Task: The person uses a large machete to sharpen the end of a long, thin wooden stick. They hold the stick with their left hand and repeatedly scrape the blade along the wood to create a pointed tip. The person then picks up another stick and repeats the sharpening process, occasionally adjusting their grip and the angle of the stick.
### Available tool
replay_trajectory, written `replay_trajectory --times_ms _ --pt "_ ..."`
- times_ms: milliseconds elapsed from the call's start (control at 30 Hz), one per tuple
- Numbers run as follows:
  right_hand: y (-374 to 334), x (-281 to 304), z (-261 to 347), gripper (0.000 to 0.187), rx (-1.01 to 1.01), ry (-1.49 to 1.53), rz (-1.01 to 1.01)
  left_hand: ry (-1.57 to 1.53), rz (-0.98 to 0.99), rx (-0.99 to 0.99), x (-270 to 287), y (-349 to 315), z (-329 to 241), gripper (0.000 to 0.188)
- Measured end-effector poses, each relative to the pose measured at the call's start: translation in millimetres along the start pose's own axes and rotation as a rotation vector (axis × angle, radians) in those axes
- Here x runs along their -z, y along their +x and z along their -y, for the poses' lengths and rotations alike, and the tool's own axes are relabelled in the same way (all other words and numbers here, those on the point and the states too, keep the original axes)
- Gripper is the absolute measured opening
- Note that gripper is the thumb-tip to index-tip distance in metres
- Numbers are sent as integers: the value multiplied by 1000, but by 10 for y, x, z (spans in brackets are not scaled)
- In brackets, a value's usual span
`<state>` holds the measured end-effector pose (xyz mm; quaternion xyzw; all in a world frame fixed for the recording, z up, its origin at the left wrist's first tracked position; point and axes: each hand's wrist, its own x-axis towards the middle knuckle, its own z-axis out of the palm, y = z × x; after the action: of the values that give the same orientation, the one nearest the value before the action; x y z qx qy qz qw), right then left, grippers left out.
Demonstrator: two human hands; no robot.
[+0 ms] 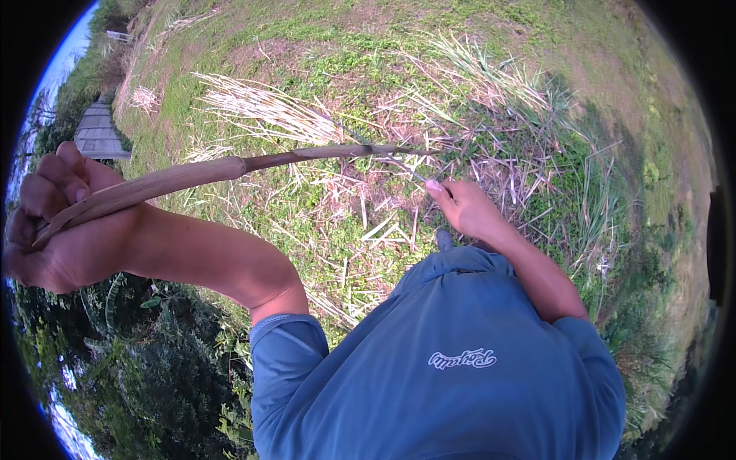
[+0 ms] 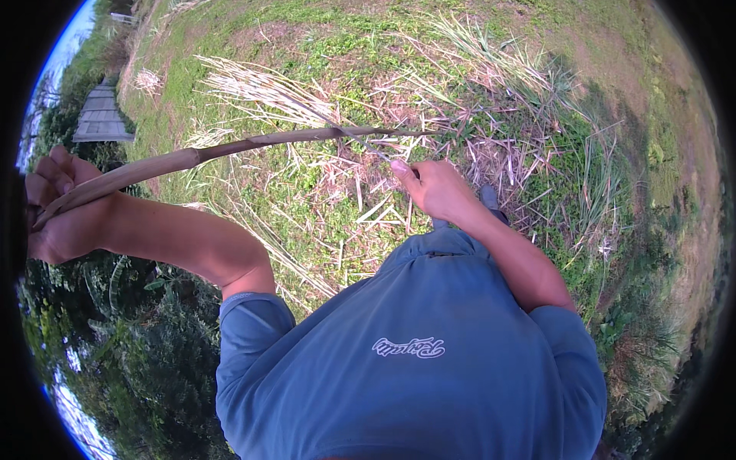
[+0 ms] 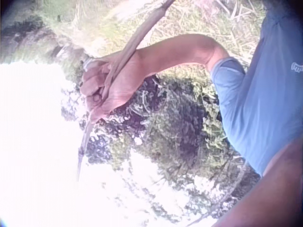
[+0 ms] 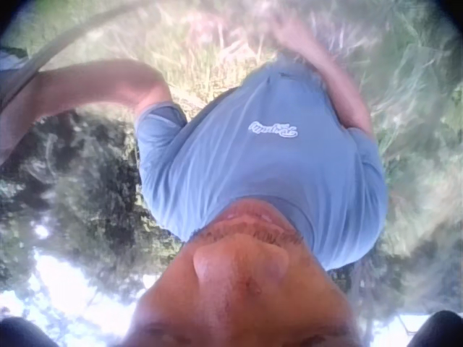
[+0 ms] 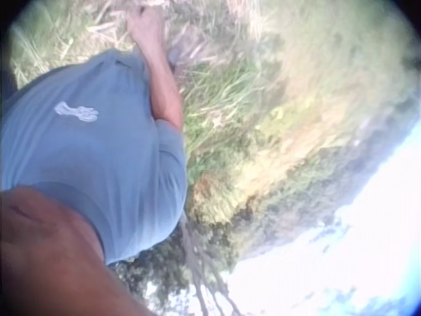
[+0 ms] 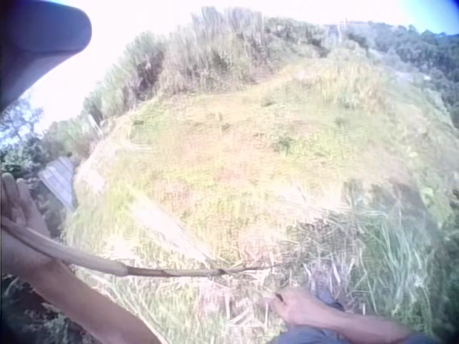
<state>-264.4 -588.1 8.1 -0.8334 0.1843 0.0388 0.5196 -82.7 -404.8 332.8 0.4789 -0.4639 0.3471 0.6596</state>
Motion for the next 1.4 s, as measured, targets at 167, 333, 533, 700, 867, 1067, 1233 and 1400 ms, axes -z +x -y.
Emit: replay_trajectory --times_ms 167,333,533,700,867,1067,1233,1400 --pt "-582 381 1045 48 337 183 102 155 -106 -87 -115 -88 -118 35" --pt "-405 129 583 64 160 -6 25 -219 112 21 142 -116 -297 30" --pt "389 -338 -906 83 -268 -269 31 -53 44 -56 228 -140 -285 31" --pt "310 -386 -844 73 -266 -183 0 247 -289 -134 355 -122 -21 30" --pt "-183 -98 663 48 182 163 -25 341 -447 22 343 -135 64 28" --pt "-172 -113 1246 57 277 144 22 312 -454 36 368 -61 152 24" --pt "531 -611 56 75 -159 -88 42 358 -432 21 424 -113 103 19" --pt "913 -844 -1623 75 -465 -185 -2 277 -343 10 469 -50 125 15"
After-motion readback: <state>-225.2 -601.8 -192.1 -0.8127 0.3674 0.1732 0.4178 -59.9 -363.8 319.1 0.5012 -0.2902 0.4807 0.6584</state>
